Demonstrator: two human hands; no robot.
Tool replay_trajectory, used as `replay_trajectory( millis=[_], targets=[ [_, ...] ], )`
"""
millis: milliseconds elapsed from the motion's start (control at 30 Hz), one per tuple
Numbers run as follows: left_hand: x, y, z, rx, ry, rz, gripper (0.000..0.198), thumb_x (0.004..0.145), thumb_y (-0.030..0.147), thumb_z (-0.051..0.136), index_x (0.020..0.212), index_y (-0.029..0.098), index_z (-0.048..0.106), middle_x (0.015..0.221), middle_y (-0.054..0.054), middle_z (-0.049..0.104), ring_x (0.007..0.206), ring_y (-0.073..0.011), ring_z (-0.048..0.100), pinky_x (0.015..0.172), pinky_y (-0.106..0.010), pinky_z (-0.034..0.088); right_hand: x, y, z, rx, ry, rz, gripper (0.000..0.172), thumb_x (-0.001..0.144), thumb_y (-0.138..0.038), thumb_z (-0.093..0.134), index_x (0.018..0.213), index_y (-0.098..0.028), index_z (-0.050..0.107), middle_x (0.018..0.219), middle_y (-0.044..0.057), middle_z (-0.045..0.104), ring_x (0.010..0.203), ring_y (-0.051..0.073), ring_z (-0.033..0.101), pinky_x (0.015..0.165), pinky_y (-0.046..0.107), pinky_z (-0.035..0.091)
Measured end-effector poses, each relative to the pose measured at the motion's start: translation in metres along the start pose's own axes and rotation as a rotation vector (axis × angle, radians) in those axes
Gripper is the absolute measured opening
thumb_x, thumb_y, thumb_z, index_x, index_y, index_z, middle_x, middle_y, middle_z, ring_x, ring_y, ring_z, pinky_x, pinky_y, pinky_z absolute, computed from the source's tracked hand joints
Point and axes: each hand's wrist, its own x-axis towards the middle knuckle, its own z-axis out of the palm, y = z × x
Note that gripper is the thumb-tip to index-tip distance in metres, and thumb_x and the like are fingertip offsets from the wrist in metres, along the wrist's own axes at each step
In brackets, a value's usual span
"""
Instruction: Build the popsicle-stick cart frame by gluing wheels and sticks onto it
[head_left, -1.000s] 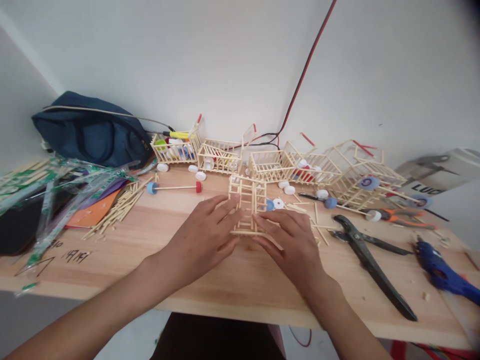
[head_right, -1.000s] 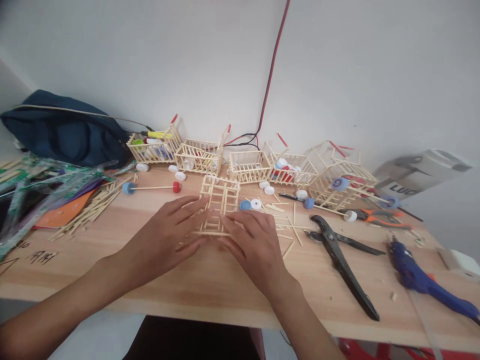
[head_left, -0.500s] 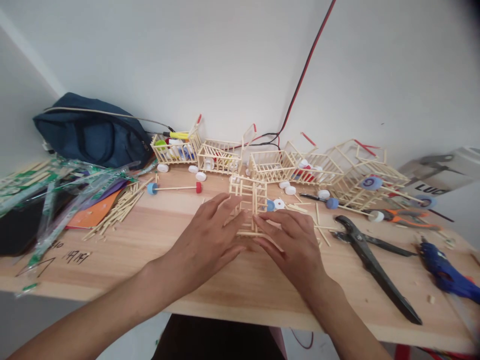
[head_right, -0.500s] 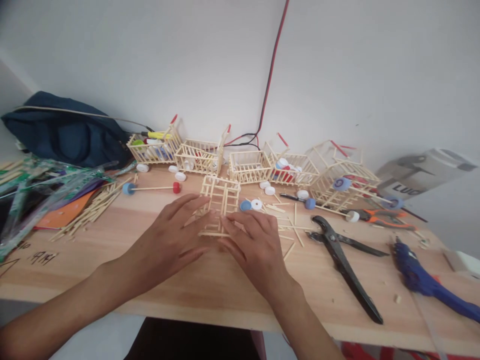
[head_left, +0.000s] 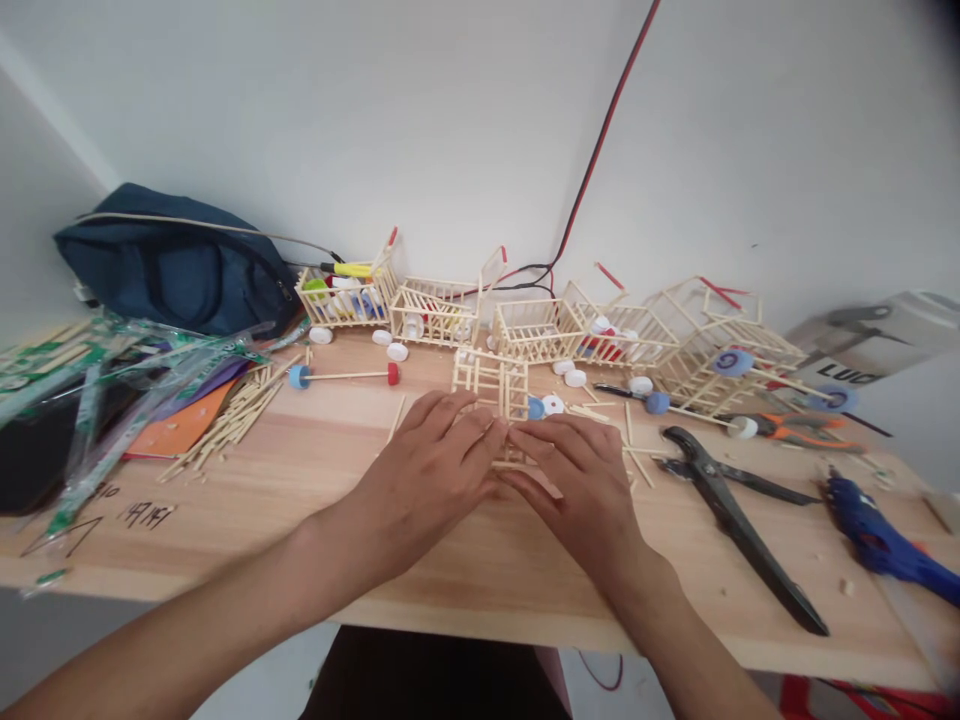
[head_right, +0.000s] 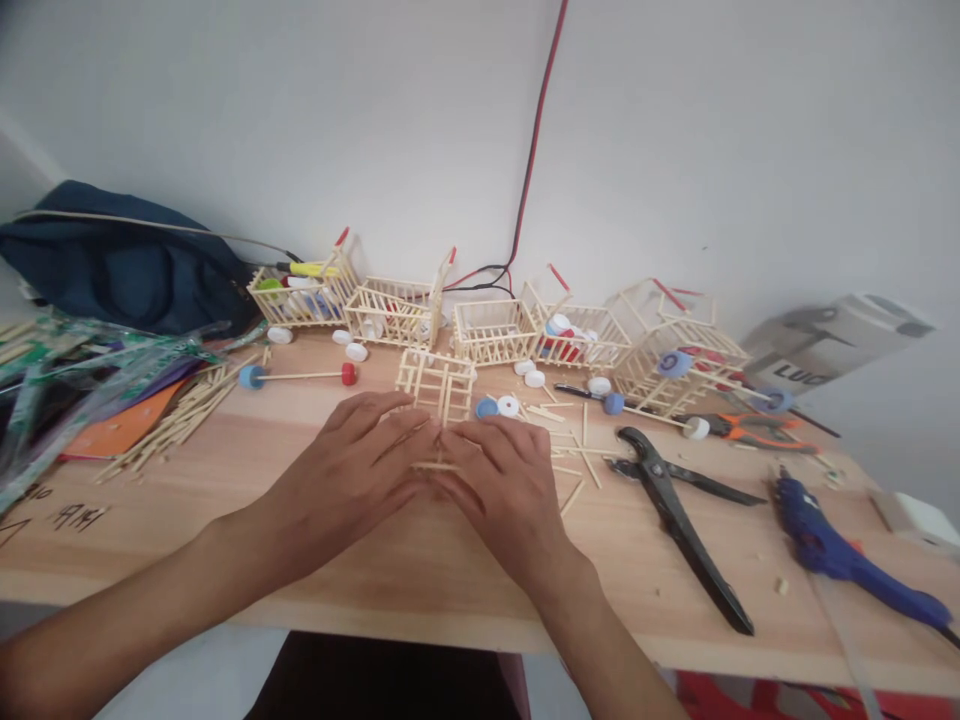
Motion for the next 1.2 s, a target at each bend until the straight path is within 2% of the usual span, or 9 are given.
replay_trajectory(
  millis=[167,433,633,967,1200],
  targets=[
    [0.002,0.001,0.001,-0.022,-0.018,0.011,0.029,0.097,0.025,0.054,0.12,0.009,0.058,0.119,-0.014,0.066,0.115,-0.0295,0.056,0.098,-0.046,0.048,0.0,0.0,-0.001,0.026,0.005,0.014,0.024,0.089,-0.03,0.069,0.112,-0.022,0.069,0.108,0.007,0.075,0.106,0.024,0.062,0.095,0.043,0.045],
    [0.0,0.0,-0.001,-0.102,-0.043,0.012,0.03,0.091,0.004,0.051,0.12,0.009,0.058,0.115,-0.012,0.064,0.111,-0.0258,0.054,0.097,-0.041,0.049,-0.003,0.003,-0.001,0.023,-0.01,0.002,0.027,0.089,-0.031,0.069,0.114,-0.021,0.067,0.111,0.006,0.075,0.109,0.025,0.061,0.096,0.044,0.045],
    [-0.003,-0.001,0.001,-0.179,0.004,0.018,0.019,0.094,0.007,0.051,0.109,0.011,0.062,0.103,-0.009,0.065,0.105,-0.0242,0.053,0.093,-0.04,0.049,-0.002,0.003,-0.003,0.024,-0.012,0.004,0.027,0.09,-0.03,0.069,0.114,-0.021,0.067,0.11,0.006,0.075,0.108,0.024,0.062,0.096,0.044,0.045],
    [-0.006,-0.001,0.008,-0.203,0.099,0.022,0.011,0.095,0.011,0.053,0.1,0.011,0.063,0.099,-0.008,0.066,0.101,-0.0238,0.052,0.088,-0.039,0.049,-0.001,0.004,-0.007,0.051,-0.03,0.013,0.03,0.09,-0.031,0.067,0.118,-0.021,0.064,0.112,0.007,0.074,0.109,0.025,0.062,0.097,0.044,0.044],
    [-0.006,-0.001,0.011,-0.222,0.16,0.015,0.011,0.095,0.01,0.053,0.097,0.011,0.064,0.098,-0.008,0.067,0.1,-0.0227,0.053,0.088,-0.038,0.049,-0.001,0.016,-0.029,0.04,0.007,0.072,0.027,0.095,-0.033,0.058,0.119,-0.02,0.063,0.117,0.01,0.071,0.11,0.026,0.061,0.098,0.045,0.042]
  ],
)
